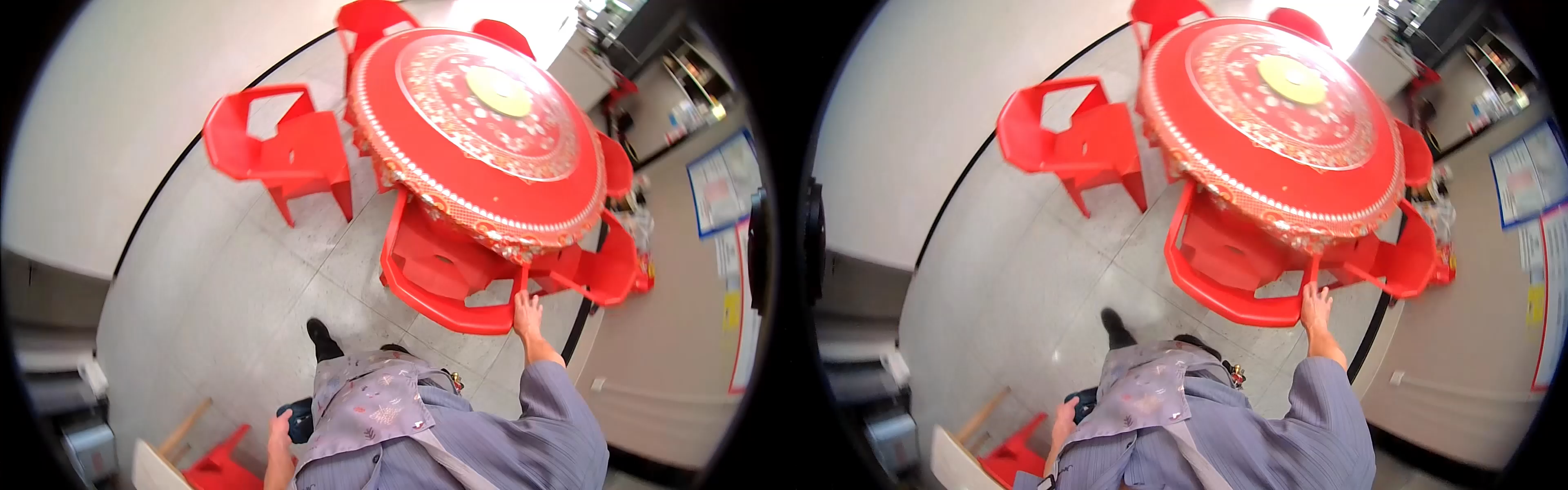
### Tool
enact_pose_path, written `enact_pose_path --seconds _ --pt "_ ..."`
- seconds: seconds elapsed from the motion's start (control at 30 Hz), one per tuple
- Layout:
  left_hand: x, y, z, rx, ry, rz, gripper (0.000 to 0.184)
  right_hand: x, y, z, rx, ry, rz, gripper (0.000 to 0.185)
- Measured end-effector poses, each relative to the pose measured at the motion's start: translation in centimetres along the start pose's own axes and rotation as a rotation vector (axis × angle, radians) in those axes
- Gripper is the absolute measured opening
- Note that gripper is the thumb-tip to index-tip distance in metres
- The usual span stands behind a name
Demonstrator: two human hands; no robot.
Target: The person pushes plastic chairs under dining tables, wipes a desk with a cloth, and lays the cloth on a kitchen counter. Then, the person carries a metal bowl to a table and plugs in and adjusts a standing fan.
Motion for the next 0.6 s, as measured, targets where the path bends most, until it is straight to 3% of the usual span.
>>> enact_pose_path --seconds 0.07,0.1,0.17,0.23,0.3,0.37,0.47,0.53,0.6 --pt "-4.8 4.2 1.6 -0.081 -0.037 -0.013 0.043 2.7 0.7 2.2 -0.579 -0.217 -0.765 0.056" --pt "-5.9 7.0 1.9 -0.127 -0.057 -0.017 0.043 4.0 -0.4 1.7 -0.585 -0.241 -0.809 0.056" --pt "-8.0 12.5 1.2 -0.067 -0.095 -0.022 0.043 6.9 -5.0 -2.4 -1.603 -0.715 -1.070 0.073" --pt "-10.5 17.4 0.9 -0.104 -0.179 -0.054 0.042 8.9 -11.4 1.3 -2.050 -0.433 -1.278 0.089" --pt "-12.9 22.1 -1.0 -0.144 -0.268 -0.075 0.042 8.5 -16.6 7.3 -2.307 -0.288 -1.415 0.094" --pt "-13.9 25.8 -2.0 -0.234 -0.223 -0.089 0.044 6.8 -21.3 9.6 -2.344 -0.299 -1.330 0.093" --pt "-16.0 29.5 -4.8 -0.311 -0.283 -0.068 0.046 3.9 -24.1 13.6 -2.564 -0.225 -1.532 0.088" --pt "-17.2 31.0 -6.8 -0.368 -0.285 -0.057 0.046 2.1 -23.9 14.8 -2.694 0.083 -1.510 0.081" --pt "-17.9 31.8 -9.1 -0.364 -0.351 -0.029 0.046 1.2 -24.0 15.7 -2.688 0.113 -1.595 0.076"
Point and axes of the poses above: each hand's wrist, its own x-axis away from the middle knuckle, its own z-axis out of the back of the hand, y = z × x, the point moved 5 cm from there along -x, towards the middle knuckle, and after that the axes turned 15 degrees about x, right-handed, at the moved point
